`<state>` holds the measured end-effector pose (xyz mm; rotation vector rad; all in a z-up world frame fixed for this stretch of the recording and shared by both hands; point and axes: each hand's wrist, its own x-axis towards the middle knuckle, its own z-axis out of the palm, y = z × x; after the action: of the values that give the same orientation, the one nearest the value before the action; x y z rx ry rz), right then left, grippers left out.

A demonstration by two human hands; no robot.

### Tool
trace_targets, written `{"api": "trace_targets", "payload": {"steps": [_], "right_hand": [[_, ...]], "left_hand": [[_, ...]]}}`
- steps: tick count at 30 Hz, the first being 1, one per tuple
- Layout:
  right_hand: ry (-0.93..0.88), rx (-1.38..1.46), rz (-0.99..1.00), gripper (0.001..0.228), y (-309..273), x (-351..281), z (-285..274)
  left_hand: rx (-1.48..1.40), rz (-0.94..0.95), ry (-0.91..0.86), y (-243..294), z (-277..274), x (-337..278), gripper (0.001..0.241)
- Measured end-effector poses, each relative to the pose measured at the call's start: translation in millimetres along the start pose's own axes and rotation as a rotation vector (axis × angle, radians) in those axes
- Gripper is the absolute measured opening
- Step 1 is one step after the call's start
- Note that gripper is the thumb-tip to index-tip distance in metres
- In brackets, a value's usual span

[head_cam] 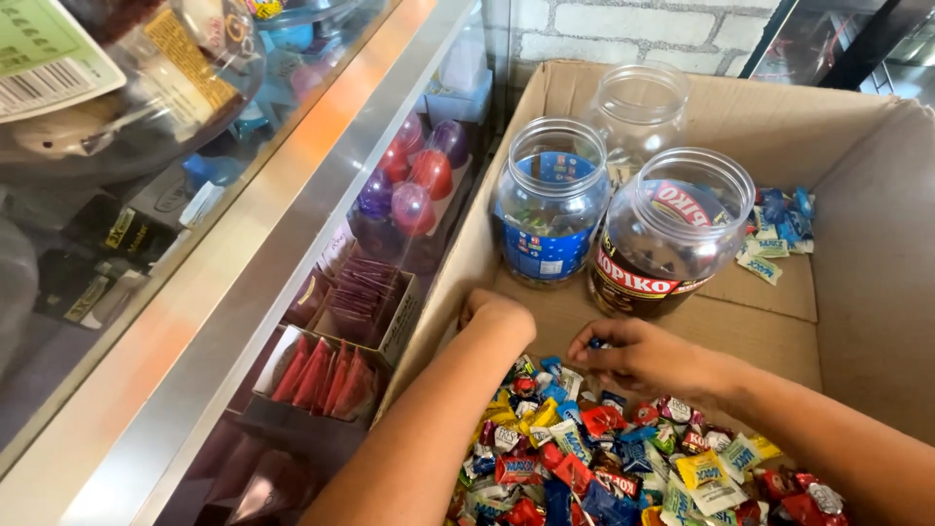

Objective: Sorting various candies from a cardboard box into plastic jars.

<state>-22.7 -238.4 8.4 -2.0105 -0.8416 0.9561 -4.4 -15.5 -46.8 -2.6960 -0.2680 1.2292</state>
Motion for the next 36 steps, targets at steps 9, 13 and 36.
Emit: {"api": "trace_targets", "payload": {"steps": [9, 13, 36], "right_hand": [[0.048, 0.669, 0.456, 0.026, -52.6, -21.7, 4.5], [0.032, 0.576, 0.456, 0.021, -64.3, -24.2, 4.1], [-0.122, 0.371, 0.409, 0.034, -48.6, -20.5, 33.9]], "left_hand": [[-0.598, 0.516, -0.227, -37.1, -40.8, -66.7, 0.022], [-1.073, 0.671, -0.109, -39.8, -39.2, -41.7, 0.008], [-0.184, 0.258, 0.274, -4.5, -16.5, 13.4, 0.034]]}}
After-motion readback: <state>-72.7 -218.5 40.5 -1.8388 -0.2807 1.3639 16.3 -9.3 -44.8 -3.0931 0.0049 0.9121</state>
